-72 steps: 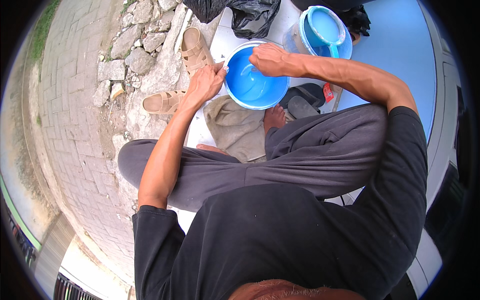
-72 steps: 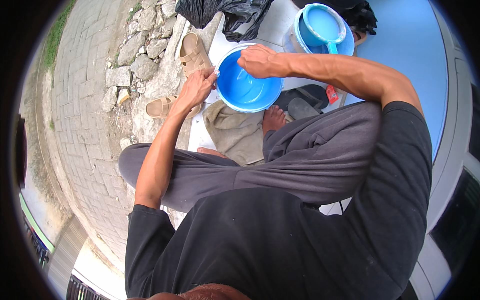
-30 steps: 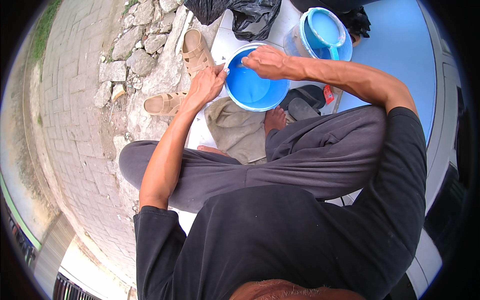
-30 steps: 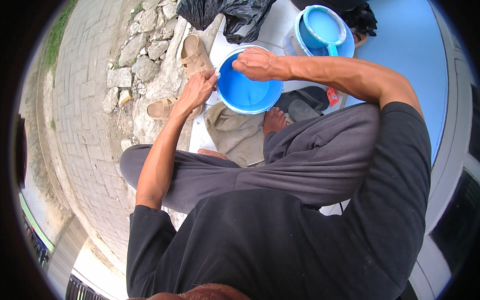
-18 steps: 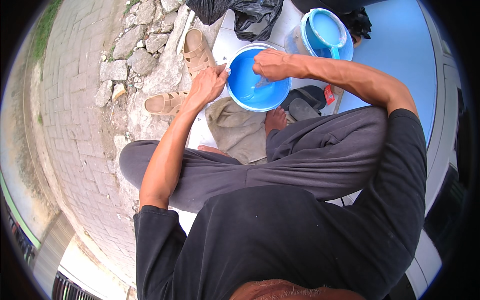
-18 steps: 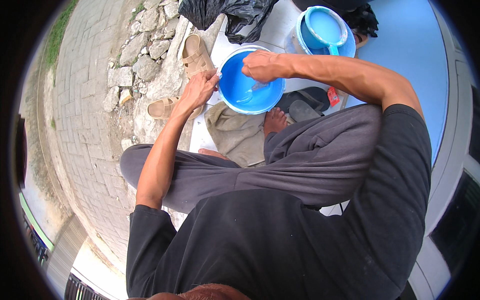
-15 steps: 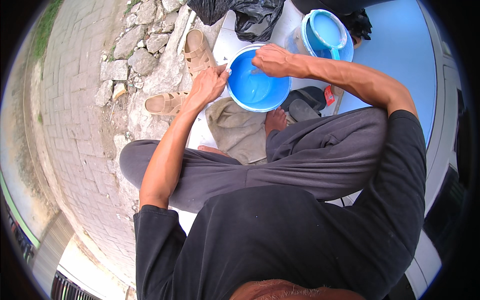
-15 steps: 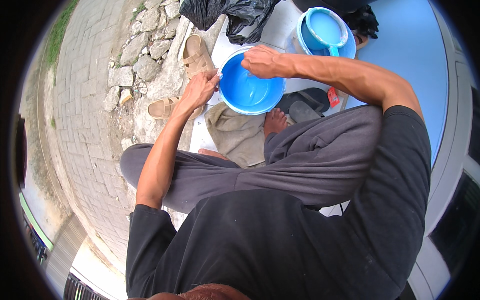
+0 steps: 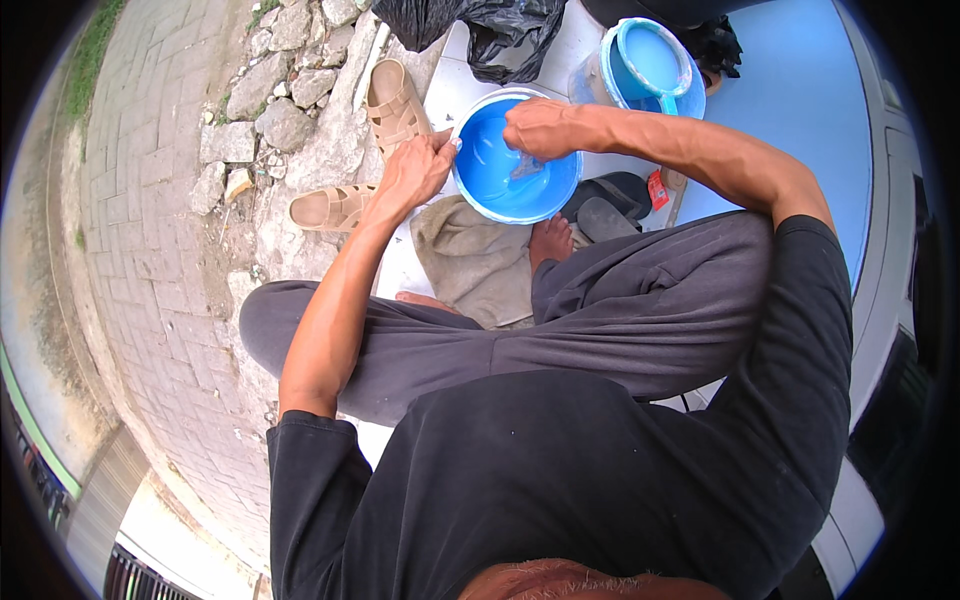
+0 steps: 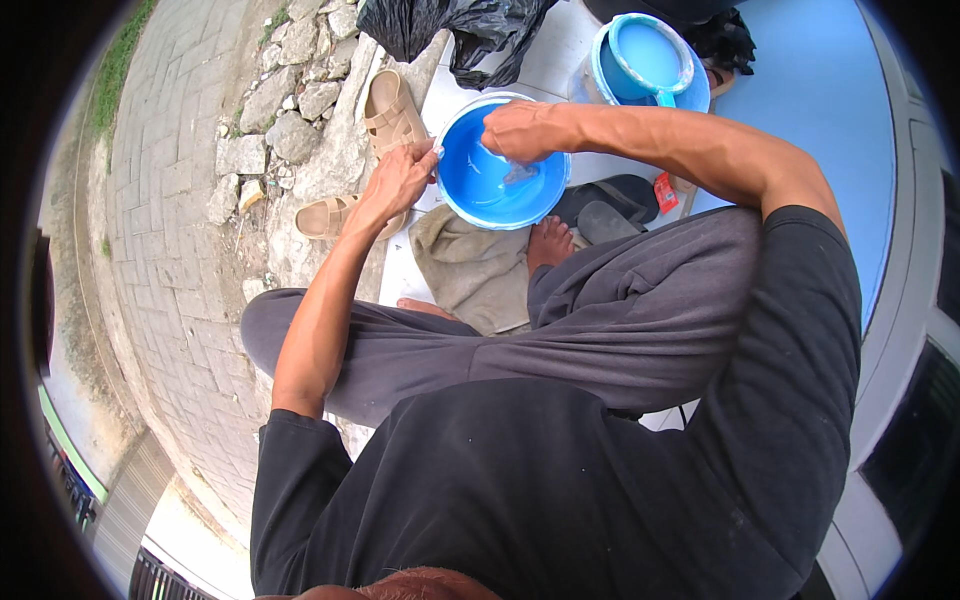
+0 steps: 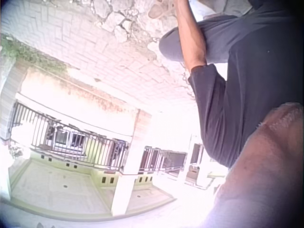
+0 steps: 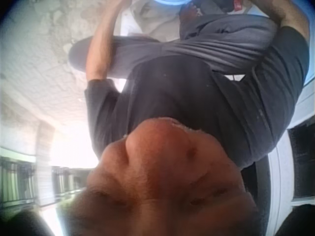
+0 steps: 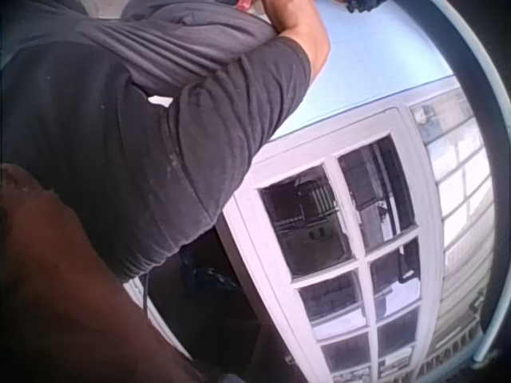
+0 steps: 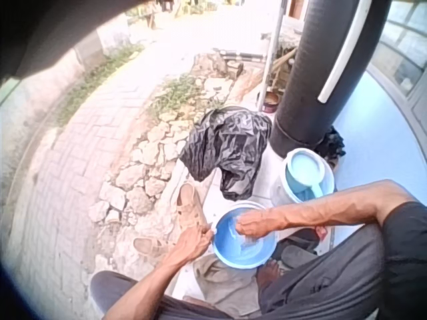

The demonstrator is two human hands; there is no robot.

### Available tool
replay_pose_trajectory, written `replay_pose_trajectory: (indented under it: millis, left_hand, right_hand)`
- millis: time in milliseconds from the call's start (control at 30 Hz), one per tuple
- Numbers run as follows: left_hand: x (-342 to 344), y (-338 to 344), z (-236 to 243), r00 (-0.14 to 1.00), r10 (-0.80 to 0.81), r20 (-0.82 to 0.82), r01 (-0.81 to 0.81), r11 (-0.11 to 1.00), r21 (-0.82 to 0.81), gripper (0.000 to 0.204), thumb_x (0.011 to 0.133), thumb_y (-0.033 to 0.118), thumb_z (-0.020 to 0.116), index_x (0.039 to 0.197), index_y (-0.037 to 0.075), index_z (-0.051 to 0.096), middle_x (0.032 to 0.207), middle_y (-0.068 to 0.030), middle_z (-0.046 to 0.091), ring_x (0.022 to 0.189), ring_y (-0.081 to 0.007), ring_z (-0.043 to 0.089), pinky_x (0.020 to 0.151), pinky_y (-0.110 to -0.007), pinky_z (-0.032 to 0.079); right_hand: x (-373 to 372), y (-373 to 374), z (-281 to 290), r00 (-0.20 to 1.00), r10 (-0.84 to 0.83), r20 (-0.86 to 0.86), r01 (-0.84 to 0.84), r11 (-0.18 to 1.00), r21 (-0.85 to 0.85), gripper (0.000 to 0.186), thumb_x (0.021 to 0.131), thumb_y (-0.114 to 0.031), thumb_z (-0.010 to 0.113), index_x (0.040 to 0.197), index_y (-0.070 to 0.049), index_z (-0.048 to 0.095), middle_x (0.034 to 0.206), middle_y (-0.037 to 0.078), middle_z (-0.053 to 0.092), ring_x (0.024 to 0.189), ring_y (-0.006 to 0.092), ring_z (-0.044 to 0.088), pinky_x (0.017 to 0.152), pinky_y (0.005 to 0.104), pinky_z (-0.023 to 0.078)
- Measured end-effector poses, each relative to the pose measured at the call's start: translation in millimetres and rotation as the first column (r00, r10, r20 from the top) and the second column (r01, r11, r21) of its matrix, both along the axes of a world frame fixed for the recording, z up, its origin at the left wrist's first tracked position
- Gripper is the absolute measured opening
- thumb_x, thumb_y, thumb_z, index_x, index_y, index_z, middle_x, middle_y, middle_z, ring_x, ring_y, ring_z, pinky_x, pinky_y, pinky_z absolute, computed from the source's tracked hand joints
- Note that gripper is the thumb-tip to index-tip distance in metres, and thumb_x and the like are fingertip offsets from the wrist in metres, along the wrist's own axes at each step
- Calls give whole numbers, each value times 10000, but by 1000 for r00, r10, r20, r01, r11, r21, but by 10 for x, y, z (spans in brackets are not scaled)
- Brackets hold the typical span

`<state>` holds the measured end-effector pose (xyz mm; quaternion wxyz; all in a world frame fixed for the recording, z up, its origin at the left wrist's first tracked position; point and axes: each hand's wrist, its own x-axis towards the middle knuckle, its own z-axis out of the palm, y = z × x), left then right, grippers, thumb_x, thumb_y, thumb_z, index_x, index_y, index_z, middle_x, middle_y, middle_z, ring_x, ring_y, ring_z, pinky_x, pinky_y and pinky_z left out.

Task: The person mixes blue paint in a bucket using a paintbrush, occasionally pouring more liquid from another container into the bucket.

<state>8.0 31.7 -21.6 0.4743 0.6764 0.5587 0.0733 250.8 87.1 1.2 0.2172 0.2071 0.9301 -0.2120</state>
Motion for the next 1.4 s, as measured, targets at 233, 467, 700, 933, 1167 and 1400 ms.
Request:
replay_pose_trajectory:
  millis: [233,467,700,933,1167,1400]
  left_hand:
    - [-10,7,-24,1000,-11,-6,12,999,35,418,994,363,456,1203,78,678,890,-218,697,904,-376,671,850,-455,499]
    - [3,7,-7,1000,-16,-18,17,999,28,420,993,367,455,1207,83,679,894,-216,698,907,-376,671,850,-457,499]
    - [-2,-4,35,1000,18,-16,-18,1000,-11,420,983,360,465,1251,112,671,971,-254,706,989,-430,662,908,-478,492]
    - [-13,3,-38,1000,7,-16,-6,1000,13,430,989,374,459,1226,86,673,906,-217,702,919,-371,673,862,-450,499]
    - [-9,-2,2,1000,3,-11,-3,1000,4,416,984,361,465,1248,117,673,965,-255,705,980,-436,661,903,-487,492]
    - [23,11,-26,1000,-4,-2,4,1000,8,418,985,363,461,1247,114,672,958,-261,701,978,-439,660,900,-491,491]
  right_hand:
    - [78,-42,-101,899,-110,-423,230,942,244,129,840,-114,587,862,11,613,786,203,634,806,367,637,740,454,501]
    - [-11,-145,18,893,0,-450,2,1000,5,156,841,-90,592,924,19,667,769,205,650,730,383,635,679,464,493]
    - [-19,-75,121,986,-45,-159,59,995,85,162,835,-120,579,842,28,645,790,222,647,799,387,643,738,460,505]
    - [-87,-173,13,917,-164,-364,222,967,123,133,833,-59,592,913,33,647,707,217,633,730,387,646,672,484,493]
    - [-31,-172,57,891,-43,-452,42,999,-13,146,831,-107,577,837,15,657,768,234,648,781,395,648,726,473,500]
    - [34,-192,-76,927,-181,-329,263,938,225,113,805,-91,585,841,-1,643,781,215,644,806,389,639,751,477,488]
